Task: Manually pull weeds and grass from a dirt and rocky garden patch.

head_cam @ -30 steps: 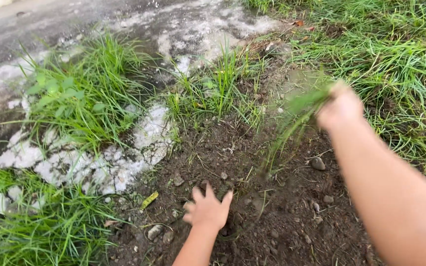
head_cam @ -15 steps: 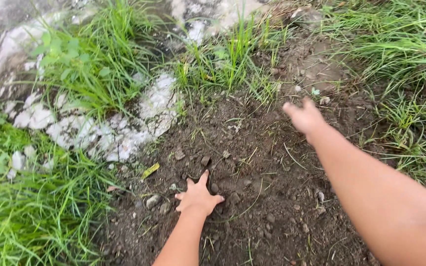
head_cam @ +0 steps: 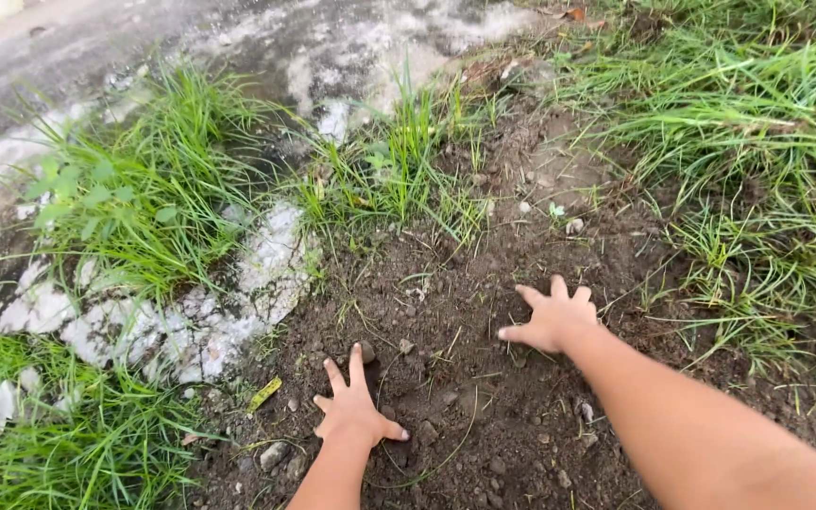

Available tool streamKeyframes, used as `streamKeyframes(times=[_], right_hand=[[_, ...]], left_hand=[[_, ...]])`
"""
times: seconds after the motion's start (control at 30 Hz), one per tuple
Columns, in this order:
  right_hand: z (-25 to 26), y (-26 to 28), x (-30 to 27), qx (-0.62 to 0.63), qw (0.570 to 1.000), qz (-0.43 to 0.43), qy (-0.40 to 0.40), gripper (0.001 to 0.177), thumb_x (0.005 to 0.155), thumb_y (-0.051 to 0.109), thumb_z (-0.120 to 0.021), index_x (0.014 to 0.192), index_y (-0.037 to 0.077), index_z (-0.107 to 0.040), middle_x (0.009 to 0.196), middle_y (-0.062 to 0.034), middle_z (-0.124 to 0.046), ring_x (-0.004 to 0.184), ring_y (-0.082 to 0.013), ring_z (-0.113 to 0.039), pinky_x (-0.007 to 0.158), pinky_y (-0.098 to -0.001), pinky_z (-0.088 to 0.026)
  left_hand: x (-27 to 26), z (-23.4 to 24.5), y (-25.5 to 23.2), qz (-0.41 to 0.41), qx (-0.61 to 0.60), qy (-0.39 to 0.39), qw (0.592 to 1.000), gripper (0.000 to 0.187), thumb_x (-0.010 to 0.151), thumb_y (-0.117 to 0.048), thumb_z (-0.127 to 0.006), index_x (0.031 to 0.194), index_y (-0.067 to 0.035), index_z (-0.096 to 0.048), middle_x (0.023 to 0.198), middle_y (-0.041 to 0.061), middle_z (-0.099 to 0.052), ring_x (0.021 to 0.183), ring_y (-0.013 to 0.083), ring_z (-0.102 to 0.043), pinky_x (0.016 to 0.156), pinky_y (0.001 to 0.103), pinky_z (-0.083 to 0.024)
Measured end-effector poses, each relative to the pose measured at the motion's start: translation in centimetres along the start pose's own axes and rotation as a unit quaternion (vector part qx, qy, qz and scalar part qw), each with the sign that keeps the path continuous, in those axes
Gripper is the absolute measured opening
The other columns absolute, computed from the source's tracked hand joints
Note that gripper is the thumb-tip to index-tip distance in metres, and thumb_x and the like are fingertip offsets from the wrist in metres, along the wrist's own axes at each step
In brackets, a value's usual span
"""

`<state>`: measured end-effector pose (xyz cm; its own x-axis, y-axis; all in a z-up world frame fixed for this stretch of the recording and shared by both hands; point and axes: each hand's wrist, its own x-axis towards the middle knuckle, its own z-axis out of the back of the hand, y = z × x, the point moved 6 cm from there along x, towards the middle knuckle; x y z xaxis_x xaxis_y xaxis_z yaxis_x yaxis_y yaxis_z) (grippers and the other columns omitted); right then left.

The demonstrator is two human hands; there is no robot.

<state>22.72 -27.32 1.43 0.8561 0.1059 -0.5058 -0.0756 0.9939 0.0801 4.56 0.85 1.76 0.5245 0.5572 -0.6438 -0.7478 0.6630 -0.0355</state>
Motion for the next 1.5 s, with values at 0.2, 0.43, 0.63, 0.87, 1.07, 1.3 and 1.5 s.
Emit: streamKeyframes(times=[0.2, 0.43, 0.63, 0.87, 1.07, 1.3, 1.5], right_hand=[[-1.6, 3.8, -3.9, -0.045, 0.999, 0.010, -0.029, 0.107, 0.073, 0.087, -0.062, 0.160, 0.034, -0.032, 0.168, -0.0215, -0.018, 0.146, -0.0538, -0.026, 0.120, -0.0596, -0.029], [-6.2, 8.4, -6.7, -0.054, 0.997, 0.037, -0.043, 0.114, 0.075, 0.090, -0.061, 0.161, 0.022, -0.027, 0.167, -0.0233, -0.014, 0.152, -0.0495, -0.016, 0.123, -0.0609, -0.020], [-8.0, 13.2, -12.3, -0.011, 0.999, 0.035, 0.000, 0.120, 0.069, 0.079, -0.071, 0.164, 0.030, -0.017, 0.168, -0.0253, -0.007, 0.152, -0.0471, -0.017, 0.124, -0.0573, -0.023], [-9.7, 15.0, -12.3, -0.054, 0.998, 0.028, 0.020, 0.120, 0.069, 0.059, -0.089, 0.159, 0.019, -0.021, 0.153, -0.0225, -0.028, 0.145, -0.0417, -0.030, 0.116, -0.0522, -0.040], [-11.6, 15.0, -10.1, -0.047, 0.997, 0.061, -0.016, 0.081, 0.080, 0.032, -0.089, 0.145, 0.018, -0.042, 0.141, -0.0197, -0.039, 0.133, -0.0417, -0.043, 0.111, -0.0478, -0.048], [-12.4, 12.3, -5.6, 0.011, 0.996, 0.085, -0.028, 0.039, 0.083, 0.010, -0.079, 0.120, 0.014, -0.069, 0.115, -0.0125, -0.066, 0.104, -0.0273, -0.069, 0.094, -0.0380, -0.059], [1.3, 12.0, -7.4, 0.332, 0.926, -0.046, -0.175, 0.051, 0.087, 0.009, -0.077, 0.133, 0.007, -0.057, 0.110, -0.0112, -0.072, 0.084, -0.0175, -0.067, 0.072, -0.0287, -0.058]], left_hand=[[0.3, 0.0, -0.1, -0.043, -0.021, 0.016, 0.999, 0.151, 0.056, -0.034, -0.104, 0.162, -0.049, 0.002, 0.173, 0.007, 0.018, 0.155, 0.0495, -0.014, 0.113, 0.053, -0.049], [-0.3, 0.6, 0.4, -0.070, -0.017, 0.018, 0.997, 0.134, 0.059, -0.037, -0.104, 0.161, -0.045, -0.017, 0.173, 0.011, 0.017, 0.154, 0.0500, -0.020, 0.113, 0.049, -0.050], [2.4, 0.0, 1.9, -0.160, -0.062, -0.067, 0.983, 0.085, 0.071, -0.027, -0.094, 0.143, -0.034, -0.048, 0.165, 0.017, -0.017, 0.125, 0.0414, -0.061, 0.100, 0.044, -0.057], [4.5, -1.1, 1.4, -0.180, -0.092, -0.120, 0.972, 0.045, 0.087, -0.008, -0.073, 0.129, -0.020, -0.060, 0.143, 0.019, -0.040, 0.106, 0.0365, -0.069, 0.087, 0.044, -0.060], [5.6, -1.2, 1.2, -0.195, -0.111, -0.108, 0.969, 0.032, 0.097, -0.008, -0.055, 0.127, -0.020, -0.060, 0.144, 0.021, -0.038, 0.107, 0.0353, -0.068, 0.085, 0.044, -0.061], [9.6, -4.3, 1.3, -0.156, -0.270, -0.092, 0.946, 0.036, 0.107, -0.029, -0.052, 0.129, 0.000, -0.051, 0.113, 0.024, -0.066, 0.099, 0.0375, -0.072, 0.087, 0.048, -0.058], [6.4, -1.3, 3.1, -0.253, -0.135, -0.136, 0.948, 0.025, 0.096, -0.007, -0.055, 0.116, -0.015, -0.068, 0.128, 0.023, -0.055, 0.101, 0.0380, -0.071, 0.084, 0.046, -0.061]])
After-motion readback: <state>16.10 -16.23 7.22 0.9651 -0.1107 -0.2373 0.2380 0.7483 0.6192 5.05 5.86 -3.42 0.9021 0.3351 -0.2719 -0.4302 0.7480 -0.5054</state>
